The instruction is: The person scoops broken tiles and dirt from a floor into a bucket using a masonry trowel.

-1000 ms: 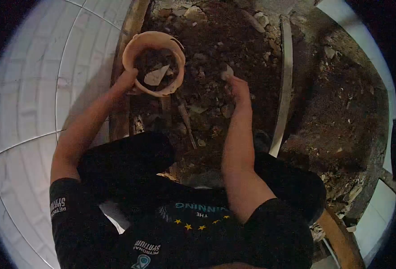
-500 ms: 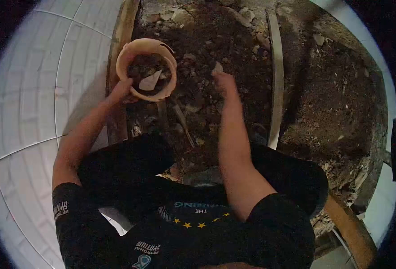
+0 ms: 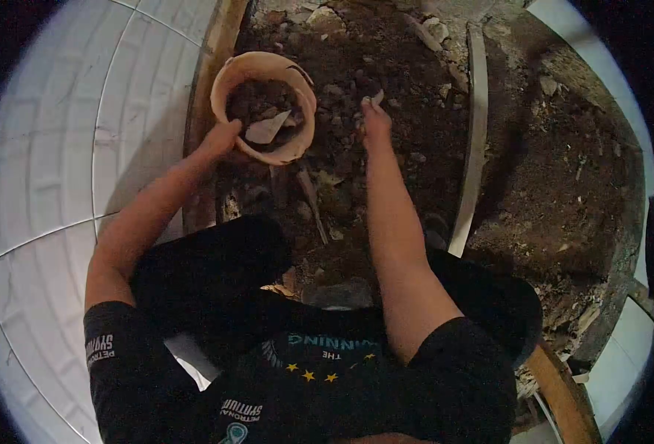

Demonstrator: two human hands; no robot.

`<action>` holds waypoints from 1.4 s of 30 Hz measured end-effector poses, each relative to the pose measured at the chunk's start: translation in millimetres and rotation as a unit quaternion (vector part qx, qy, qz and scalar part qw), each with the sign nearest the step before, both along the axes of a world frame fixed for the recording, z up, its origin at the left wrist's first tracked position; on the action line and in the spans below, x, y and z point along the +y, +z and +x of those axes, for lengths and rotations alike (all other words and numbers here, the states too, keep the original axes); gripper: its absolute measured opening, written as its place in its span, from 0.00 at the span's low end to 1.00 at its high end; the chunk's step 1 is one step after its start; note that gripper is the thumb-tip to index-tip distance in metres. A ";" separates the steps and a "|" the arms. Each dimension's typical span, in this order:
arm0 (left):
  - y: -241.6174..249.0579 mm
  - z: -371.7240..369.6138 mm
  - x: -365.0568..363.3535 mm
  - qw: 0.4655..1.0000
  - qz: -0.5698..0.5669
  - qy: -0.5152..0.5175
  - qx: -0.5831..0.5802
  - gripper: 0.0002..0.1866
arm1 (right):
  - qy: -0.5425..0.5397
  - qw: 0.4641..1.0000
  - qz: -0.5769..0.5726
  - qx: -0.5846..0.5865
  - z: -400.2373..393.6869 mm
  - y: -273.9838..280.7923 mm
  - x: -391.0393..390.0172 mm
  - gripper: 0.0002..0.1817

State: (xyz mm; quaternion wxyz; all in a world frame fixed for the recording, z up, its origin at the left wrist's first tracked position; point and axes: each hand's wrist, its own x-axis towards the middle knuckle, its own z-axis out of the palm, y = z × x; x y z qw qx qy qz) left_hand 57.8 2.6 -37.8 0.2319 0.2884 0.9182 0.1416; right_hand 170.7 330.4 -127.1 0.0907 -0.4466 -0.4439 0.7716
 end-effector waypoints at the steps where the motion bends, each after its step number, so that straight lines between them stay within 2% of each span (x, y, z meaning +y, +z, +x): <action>1: 12.5 1.4 8.8 0.999 -0.020 -0.027 0.029 0.17 | -0.017 0.999 -0.016 0.034 2.2 -0.8 1.4 0.12; 2: 26.5 -0.5 16.7 0.999 -0.022 -0.025 0.029 0.17 | -0.032 0.997 -0.030 0.067 5.1 -1.7 3.5 0.13; 3: 50.5 -0.5 30.8 0.994 0.000 0.079 -0.077 0.20 | -0.028 0.997 -0.030 0.067 9.2 -2.8 5.9 0.13; 4: 64.7 3.4 42.8 0.966 0.024 0.182 -0.182 0.23 | -0.007 0.996 -0.057 0.073 15.6 -3.7 8.7 0.15; 5: 66.8 11.1 53.4 0.872 0.177 0.347 -0.296 0.21 | 0.014 0.994 -0.082 0.077 21.6 -5.4 13.6 0.19; 6: 67.7 9.8 47.5 0.869 0.182 0.349 -0.299 0.21 | 0.034 0.991 -0.103 0.081 25.2 -9.5 11.3 0.24; 8: 80.5 7.1 50.8 0.843 0.187 0.343 -0.370 0.20 | 0.013 0.989 -0.126 0.075 33.3 -12.6 14.1 0.22; 11: 73.2 -6.6 42.1 0.878 0.133 0.357 -0.289 0.26 | 0.036 0.985 -0.127 0.113 41.6 3.6 15.9 0.21; 13: 73.0 -7.3 30.4 0.865 0.163 0.367 -0.302 0.34 | 0.032 0.997 -0.059 0.041 42.6 39.2 8.4 0.20; 14: 71.6 -2.9 35.6 0.866 0.161 0.367 -0.300 0.34 | 0.031 0.997 -0.062 0.042 38.2 43.6 7.2 0.20; 15: 86.6 15.1 58.3 0.852 0.149 0.450 -0.224 0.34 | 0.037 0.995 -0.068 0.062 31.4 46.4 5.6 0.20; 17: 82.9 12.0 55.8 0.827 0.131 0.528 -0.142 0.34 | 0.041 0.993 -0.080 0.082 21.3 61.1 1.5 0.20; 19: 47.6 -20.9 13.7 0.840 0.224 0.369 -0.328 0.31 | 0.150 0.981 -0.025 0.118 10.7 89.2 -4.3 0.19; 20: 52.9 -20.5 16.6 0.842 0.222 0.370 -0.325 0.31 | 0.150 0.981 -0.028 0.121 6.2 99.6 -10.1 0.19; 22: 64.4 -16.3 29.1 0.861 0.153 0.377 -0.305 0.27 | 0.223 0.963 0.047 0.140 -1.2 120.0 -24.0 0.20; 23: 66.4 -16.0 29.7 0.862 0.152 0.377 -0.304 0.27 | 0.291 0.932 0.171 0.131 -3.7 130.7 -28.9 0.24; 24: 65.5 -16.0 29.5 0.877 0.140 0.360 -0.286 0.25 | 0.291 0.932 0.171 0.131 -6.0 129.4 -34.0 0.24; 26: 61.7 -13.3 30.7 0.892 0.128 0.341 -0.269 0.23 | 0.401 0.829 0.362 0.147 -9.6 124.2 -41.4 0.26; 27: 60.1 -8.4 32.5 0.878 0.181 0.348 -0.274 0.22 | 0.433 0.821 0.353 0.116 -4.7 135.8 -41.6 0.25; 28: 59.3 -5.5 33.7 0.862 0.233 0.353 -0.279 0.21 | 0.432 0.822 0.353 0.117 -2.4 142.5 -39.2 0.25; 30: 65.0 3.2 37.3 0.857 0.235 0.354 -0.291 0.21 | 0.415 0.833 0.349 0.112 2.9 147.2 -32.4 0.24; 31: 72.8 9.0 42.0 0.851 0.237 0.356 -0.304 0.21 | 0.417 0.832 0.350 0.111 3.0 137.2 -26.2 0.24; 32: 81.7 11.8 48.1 0.850 0.239 0.357 -0.306 0.21 | 0.371 0.843 0.374 0.106 1.9 120.4 -15.2 0.25; 33: 93.1 13.6 55.9 0.857 0.166 0.382 -0.304 0.21 | 0.323 0.852 0.398 0.102 3.6 110.0 -2.4 0.27; 34: 98.4 14.1 60.4 0.859 0.091 0.405 -0.301 0.22 | 0.322 0.852 0.409 0.063 10.9 116.3 11.8 0.27; 35: 86.1 9.6 54.5 0.859 0.093 0.403 -0.302 0.22 | 0.319 0.850 0.419 0.024 19.0 123.9 28.4 0.28; 36: 63.8 1.1 41.3 0.890 0.129 0.351 -0.262 0.21 | 0.309 0.855 0.416 -0.008 22.9 108.6 49.2 0.28; 38: 44.8 -6.3 31.3 0.915 0.167 0.294 -0.221 0.21 | 0.263 0.876 0.395 -0.085 36.8 87.8 81.6 0.28; 39: 41.5 -7.0 30.5 0.902 0.191 0.305 -0.240 0.20 | 0.227 0.889 0.376 -0.129 47.1 84.3 92.7 0.28; 40: 39.1 -8.2 29.6 0.888 0.213 0.315 -0.259 0.21 | 0.207 0.876 0.407 -0.156 55.6 55.4 112.2 0.26; 42: 33.7 -19.1 23.4 0.903 0.174 0.290 -0.263 0.22 | 0.186 0.861 0.436 -0.183 70.2 16.4 132.9 0.25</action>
